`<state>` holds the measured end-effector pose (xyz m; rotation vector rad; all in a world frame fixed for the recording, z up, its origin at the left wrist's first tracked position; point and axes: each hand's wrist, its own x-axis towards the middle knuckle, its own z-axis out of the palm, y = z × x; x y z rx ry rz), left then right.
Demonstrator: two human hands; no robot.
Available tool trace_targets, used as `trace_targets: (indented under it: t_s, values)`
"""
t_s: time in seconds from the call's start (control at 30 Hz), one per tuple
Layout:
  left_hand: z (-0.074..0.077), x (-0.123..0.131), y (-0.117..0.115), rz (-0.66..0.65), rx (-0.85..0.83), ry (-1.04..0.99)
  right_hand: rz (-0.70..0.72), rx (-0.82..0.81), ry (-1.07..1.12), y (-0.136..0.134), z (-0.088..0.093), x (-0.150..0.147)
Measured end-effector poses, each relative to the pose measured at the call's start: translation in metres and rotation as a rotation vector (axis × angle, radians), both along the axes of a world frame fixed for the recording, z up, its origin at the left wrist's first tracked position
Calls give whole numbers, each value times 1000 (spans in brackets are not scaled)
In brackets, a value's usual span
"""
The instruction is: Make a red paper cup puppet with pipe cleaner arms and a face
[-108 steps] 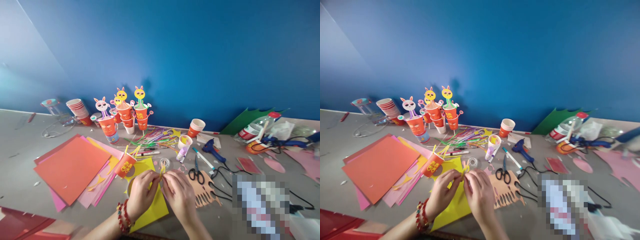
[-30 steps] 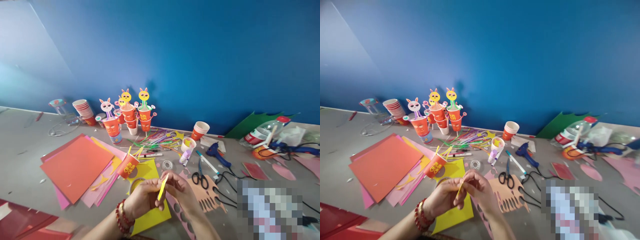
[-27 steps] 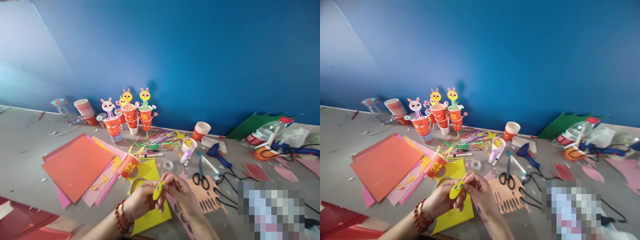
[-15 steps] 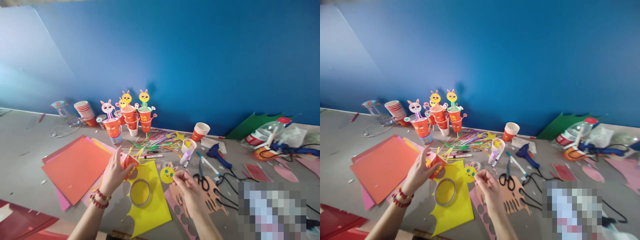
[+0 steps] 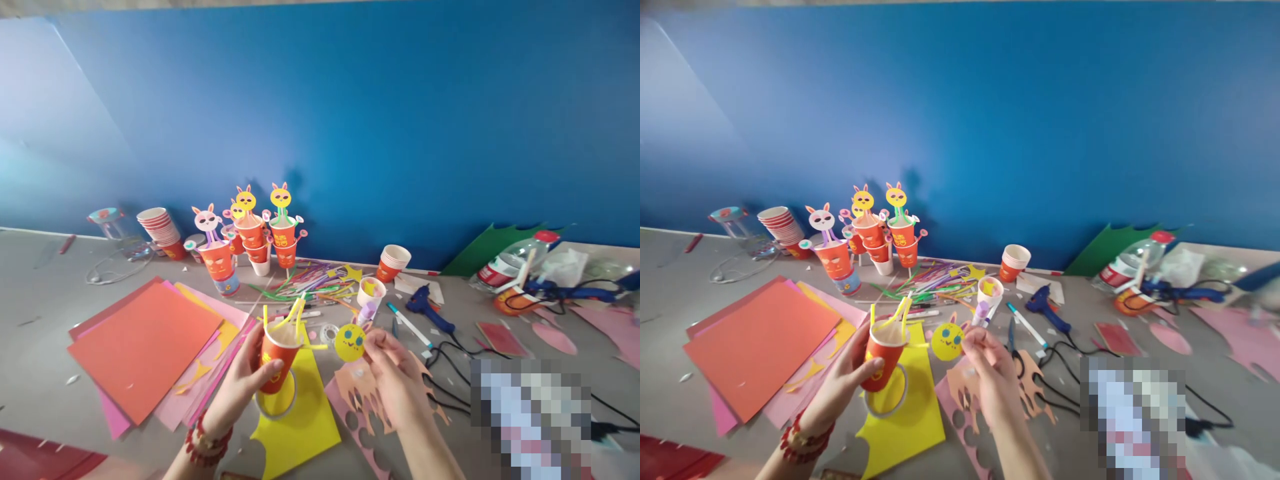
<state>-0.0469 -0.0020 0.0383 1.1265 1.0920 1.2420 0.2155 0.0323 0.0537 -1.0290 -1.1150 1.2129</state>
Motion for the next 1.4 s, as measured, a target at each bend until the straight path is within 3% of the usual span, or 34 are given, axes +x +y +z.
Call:
trace_targets:
  t_s: [0.23,0.47,0.7,1.0,1.23,1.4]
  values:
    - [-13,33,-8,-60,47,6,-20,42,26,7,10,4]
    - [-12,51,-17,-85,49,-88,23,111,46,11,22,-5]
    - [-9,55,-22,-134,1,-169,-85,-3,83,16,10,14]
    - [-9,61,-23,-174,-12,-245,-11,36,67,16,21,3]
    - [-14,62,-24,-204,-16,-249,-134,1,96,20,20,17]
    - [-14,65,-23,-214,-29,-258,-16,74,20,19,21,15]
